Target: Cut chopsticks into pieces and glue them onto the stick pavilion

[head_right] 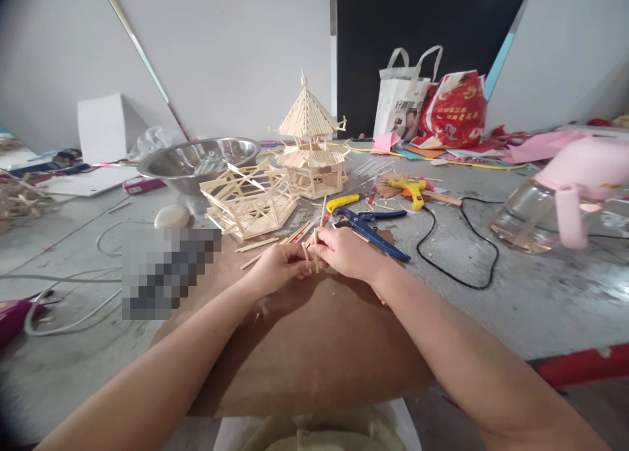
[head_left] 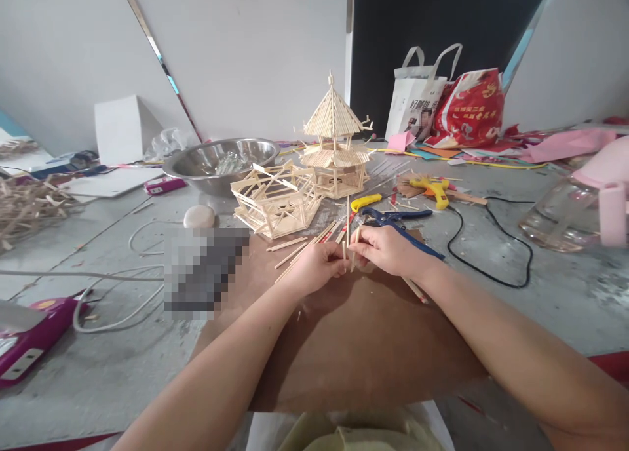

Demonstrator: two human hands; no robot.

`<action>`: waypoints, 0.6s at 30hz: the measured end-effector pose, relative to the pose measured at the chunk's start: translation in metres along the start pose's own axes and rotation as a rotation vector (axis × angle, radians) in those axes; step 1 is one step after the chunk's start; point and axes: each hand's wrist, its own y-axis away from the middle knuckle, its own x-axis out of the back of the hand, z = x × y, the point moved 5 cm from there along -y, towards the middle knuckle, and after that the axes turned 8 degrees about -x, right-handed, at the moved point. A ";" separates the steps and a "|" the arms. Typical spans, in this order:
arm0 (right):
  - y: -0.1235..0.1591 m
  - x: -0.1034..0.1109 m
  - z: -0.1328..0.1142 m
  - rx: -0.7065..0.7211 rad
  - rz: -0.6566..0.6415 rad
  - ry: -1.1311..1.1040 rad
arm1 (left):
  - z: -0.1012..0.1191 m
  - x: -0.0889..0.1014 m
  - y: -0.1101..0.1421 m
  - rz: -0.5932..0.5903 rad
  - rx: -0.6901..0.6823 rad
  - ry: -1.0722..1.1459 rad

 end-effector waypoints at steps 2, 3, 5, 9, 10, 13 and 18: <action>0.000 0.000 -0.002 0.020 -0.002 0.019 | -0.001 0.000 0.000 0.000 0.008 0.020; 0.000 0.000 -0.003 0.030 0.009 0.030 | -0.001 0.000 0.000 0.002 0.011 0.029; 0.000 0.000 -0.004 0.039 0.044 0.042 | 0.000 -0.001 0.000 -0.001 0.012 0.044; -0.003 0.000 0.001 0.011 0.083 -0.002 | 0.002 -0.001 -0.001 0.006 0.027 0.045; -0.004 -0.001 0.003 -0.001 0.082 -0.027 | 0.002 -0.001 -0.001 0.011 0.039 0.046; -0.005 -0.002 0.008 -0.032 0.064 -0.116 | 0.001 -0.003 -0.001 0.026 0.060 0.059; -0.006 -0.006 0.009 -0.032 0.043 -0.212 | 0.003 -0.005 -0.002 0.028 0.047 0.040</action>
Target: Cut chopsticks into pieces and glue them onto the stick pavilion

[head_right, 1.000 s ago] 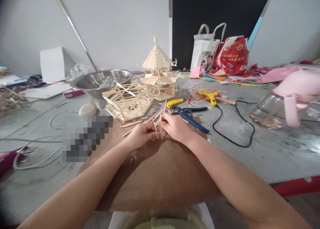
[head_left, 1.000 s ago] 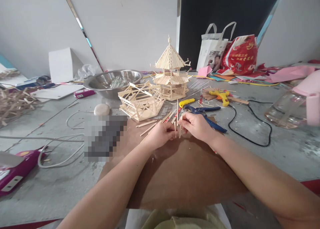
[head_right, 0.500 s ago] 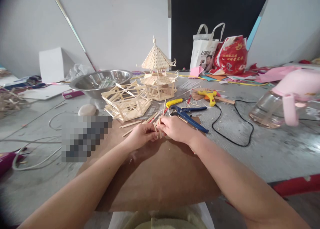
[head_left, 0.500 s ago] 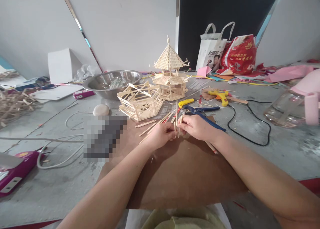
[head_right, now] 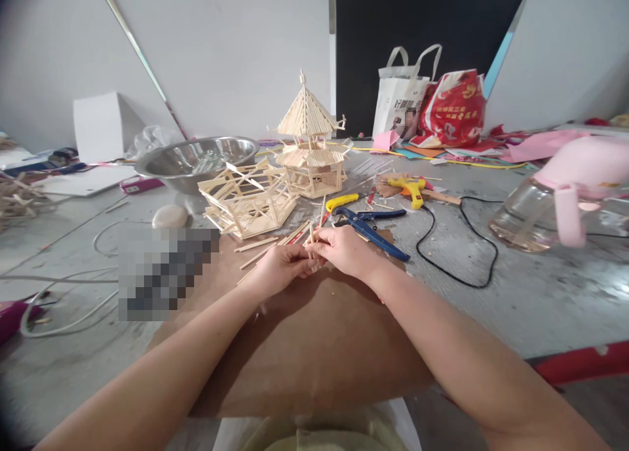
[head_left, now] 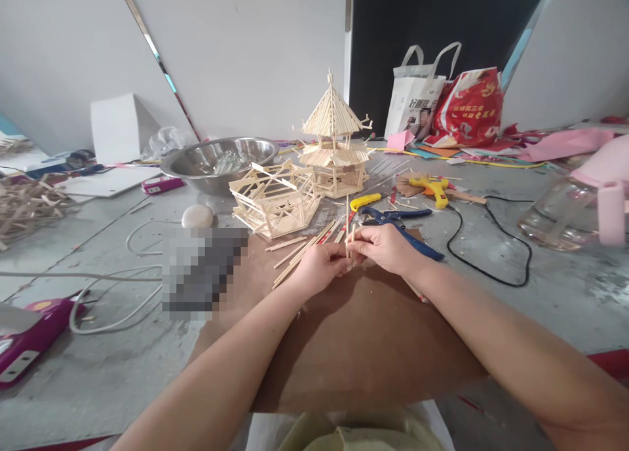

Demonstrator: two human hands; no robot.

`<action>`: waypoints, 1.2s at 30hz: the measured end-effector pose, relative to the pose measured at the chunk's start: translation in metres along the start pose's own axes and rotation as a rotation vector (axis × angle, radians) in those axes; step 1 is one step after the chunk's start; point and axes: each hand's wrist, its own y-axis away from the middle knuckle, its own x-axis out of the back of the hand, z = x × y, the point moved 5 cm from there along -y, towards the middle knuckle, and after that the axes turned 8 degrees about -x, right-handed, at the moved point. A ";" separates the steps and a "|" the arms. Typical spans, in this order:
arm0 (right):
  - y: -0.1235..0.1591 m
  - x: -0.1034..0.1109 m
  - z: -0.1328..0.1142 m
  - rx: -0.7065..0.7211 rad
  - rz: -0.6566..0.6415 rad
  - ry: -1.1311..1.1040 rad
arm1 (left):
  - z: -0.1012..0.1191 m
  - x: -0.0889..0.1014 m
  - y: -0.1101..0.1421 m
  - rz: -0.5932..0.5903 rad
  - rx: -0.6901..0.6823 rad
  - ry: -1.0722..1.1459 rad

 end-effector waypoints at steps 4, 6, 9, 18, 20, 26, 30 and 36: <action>0.000 -0.001 0.001 -0.039 -0.009 -0.041 | 0.001 -0.001 0.000 -0.022 -0.029 -0.037; 0.001 -0.002 0.001 -0.067 -0.026 -0.082 | 0.001 -0.001 0.000 -0.022 -0.049 -0.060; 0.001 -0.003 0.001 -0.093 -0.047 -0.134 | 0.003 0.000 0.001 -0.018 -0.079 -0.098; -0.001 -0.006 0.005 -0.134 -0.093 -0.247 | 0.006 -0.001 0.000 -0.001 -0.102 -0.158; -0.002 -0.006 0.006 -0.126 -0.095 -0.242 | 0.004 -0.002 0.000 -0.002 -0.101 -0.124; -0.004 -0.004 0.007 -0.077 -0.092 -0.182 | -0.004 -0.006 0.000 0.009 -0.053 -0.046; -0.004 -0.003 0.008 -0.074 -0.090 -0.167 | -0.007 -0.006 0.000 0.021 -0.012 -0.074; -0.004 -0.004 0.010 -0.133 -0.084 -0.200 | 0.005 -0.005 0.000 0.019 -0.021 -0.163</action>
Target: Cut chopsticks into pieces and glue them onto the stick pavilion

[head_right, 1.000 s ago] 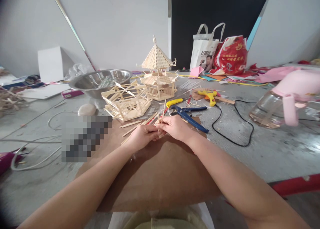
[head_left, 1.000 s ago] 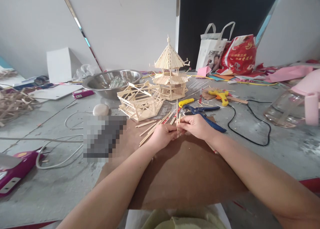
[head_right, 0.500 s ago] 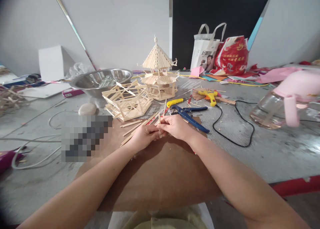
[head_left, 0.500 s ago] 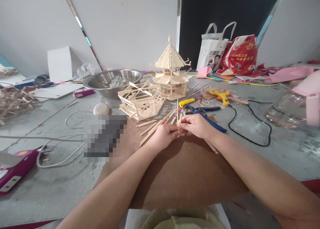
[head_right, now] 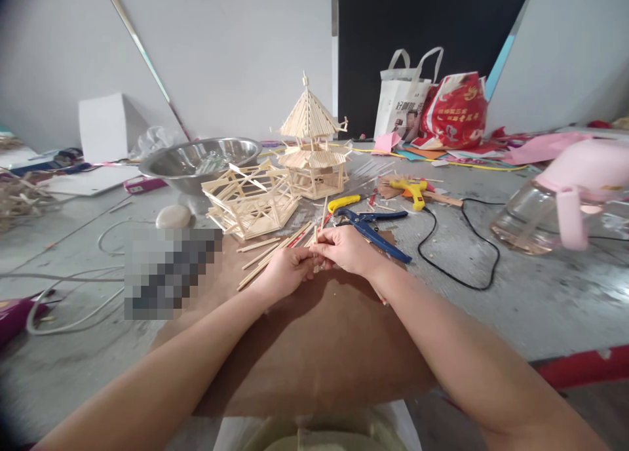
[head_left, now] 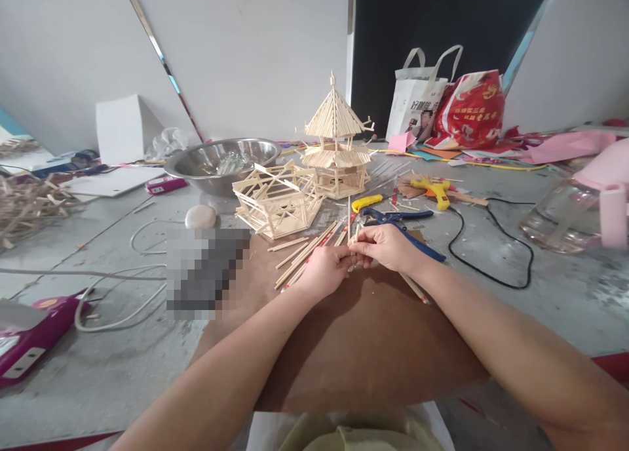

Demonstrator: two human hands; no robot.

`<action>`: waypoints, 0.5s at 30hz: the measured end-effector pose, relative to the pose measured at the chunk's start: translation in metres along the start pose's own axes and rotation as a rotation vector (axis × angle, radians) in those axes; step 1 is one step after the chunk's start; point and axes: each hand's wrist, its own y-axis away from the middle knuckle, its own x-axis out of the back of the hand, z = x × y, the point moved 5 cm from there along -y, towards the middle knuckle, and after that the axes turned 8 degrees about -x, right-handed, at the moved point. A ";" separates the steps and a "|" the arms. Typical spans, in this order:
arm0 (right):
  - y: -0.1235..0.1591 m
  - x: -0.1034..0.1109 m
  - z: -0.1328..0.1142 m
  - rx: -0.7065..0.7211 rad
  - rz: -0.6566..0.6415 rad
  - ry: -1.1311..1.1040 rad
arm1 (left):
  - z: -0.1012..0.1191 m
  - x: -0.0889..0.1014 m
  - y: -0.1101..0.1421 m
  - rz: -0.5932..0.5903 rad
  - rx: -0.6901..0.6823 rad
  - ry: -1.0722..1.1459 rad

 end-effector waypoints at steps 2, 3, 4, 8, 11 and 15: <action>0.000 -0.001 -0.001 -0.004 0.011 0.006 | 0.004 0.002 0.000 0.007 -0.053 -0.022; 0.000 -0.001 -0.002 0.002 0.021 0.020 | 0.005 0.003 -0.001 0.010 -0.077 -0.025; 0.001 0.000 -0.003 0.012 0.035 0.042 | 0.005 0.003 -0.001 0.010 -0.091 -0.025; 0.003 0.000 -0.007 0.051 0.075 0.124 | 0.003 0.004 0.000 -0.013 -0.092 -0.022; 0.003 0.000 -0.008 0.056 0.066 0.141 | 0.005 0.004 0.000 -0.034 -0.111 0.041; 0.004 -0.001 -0.011 0.083 0.052 0.143 | 0.003 0.003 0.000 -0.026 -0.089 0.091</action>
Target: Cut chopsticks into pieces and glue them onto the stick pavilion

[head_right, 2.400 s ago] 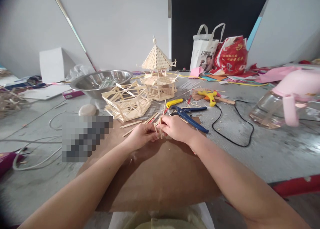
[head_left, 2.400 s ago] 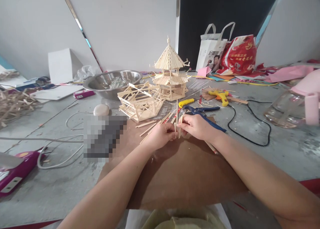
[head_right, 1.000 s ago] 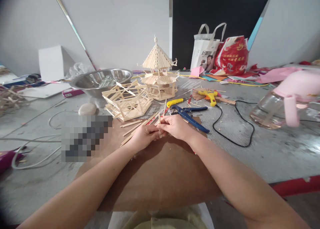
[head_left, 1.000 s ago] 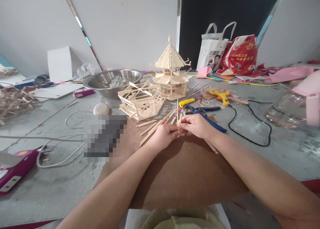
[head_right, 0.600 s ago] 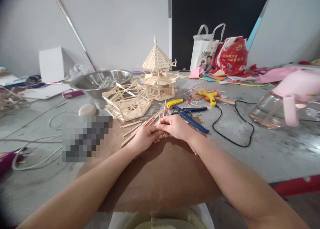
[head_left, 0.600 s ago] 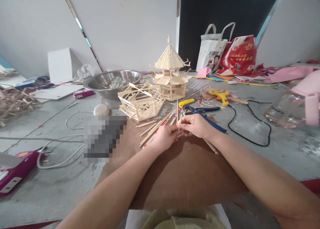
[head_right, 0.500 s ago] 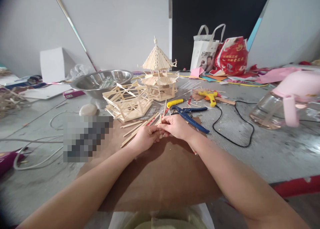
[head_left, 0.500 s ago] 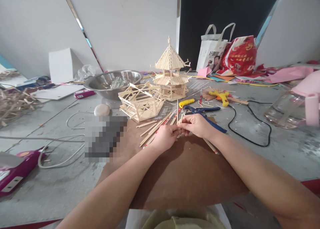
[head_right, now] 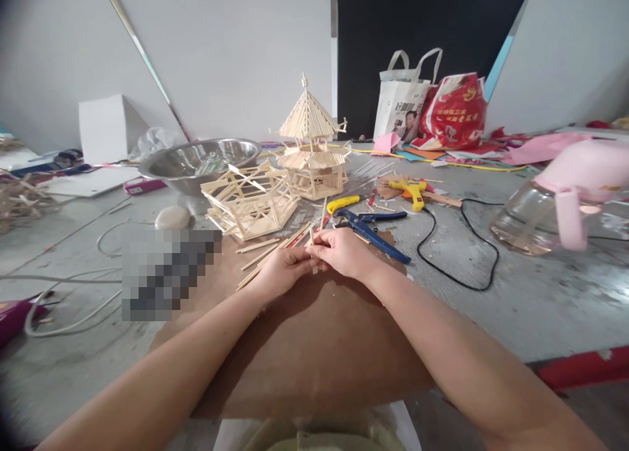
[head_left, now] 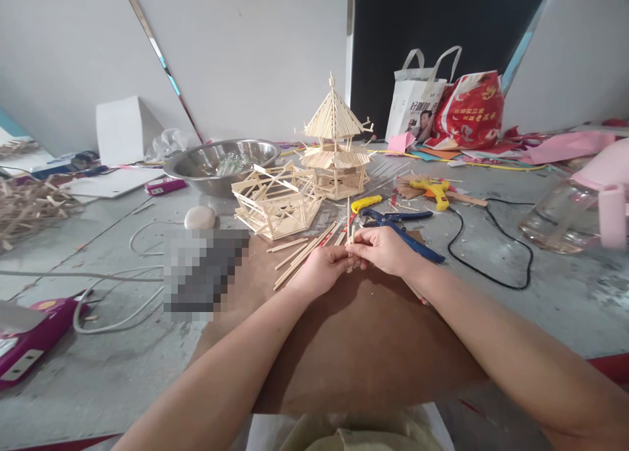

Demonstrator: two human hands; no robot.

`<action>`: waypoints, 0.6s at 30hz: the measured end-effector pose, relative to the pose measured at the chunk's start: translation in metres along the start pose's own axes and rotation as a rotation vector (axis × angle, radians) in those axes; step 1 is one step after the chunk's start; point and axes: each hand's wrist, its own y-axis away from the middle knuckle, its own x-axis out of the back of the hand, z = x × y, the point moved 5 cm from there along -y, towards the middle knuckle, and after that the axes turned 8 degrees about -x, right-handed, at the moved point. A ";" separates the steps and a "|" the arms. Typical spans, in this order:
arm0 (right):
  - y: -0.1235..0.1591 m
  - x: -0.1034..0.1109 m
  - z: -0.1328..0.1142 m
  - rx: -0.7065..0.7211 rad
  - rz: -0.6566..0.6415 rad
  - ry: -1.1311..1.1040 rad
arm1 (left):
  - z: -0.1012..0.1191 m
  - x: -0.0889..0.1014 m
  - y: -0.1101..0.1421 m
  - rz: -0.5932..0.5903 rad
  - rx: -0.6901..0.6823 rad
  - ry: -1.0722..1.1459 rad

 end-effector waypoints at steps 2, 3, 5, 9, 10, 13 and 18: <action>0.000 -0.001 -0.001 0.007 -0.007 -0.007 | -0.002 0.000 0.000 0.024 0.012 -0.002; 0.001 -0.001 -0.002 0.008 -0.009 -0.008 | -0.003 0.000 0.000 0.036 0.015 -0.007; 0.001 -0.002 -0.002 0.007 -0.007 -0.004 | -0.004 -0.001 0.000 0.055 0.024 -0.023; 0.001 -0.002 -0.001 0.006 -0.013 -0.004 | -0.004 -0.001 -0.001 0.072 0.031 -0.051; 0.000 -0.002 0.000 0.003 -0.017 -0.008 | -0.004 -0.001 -0.001 0.074 0.031 -0.055; 0.000 -0.002 0.001 -0.006 -0.026 -0.015 | -0.004 -0.001 -0.001 0.077 0.017 -0.069; 0.000 -0.002 0.001 0.007 -0.030 -0.021 | -0.005 -0.001 0.000 0.053 -0.006 -0.109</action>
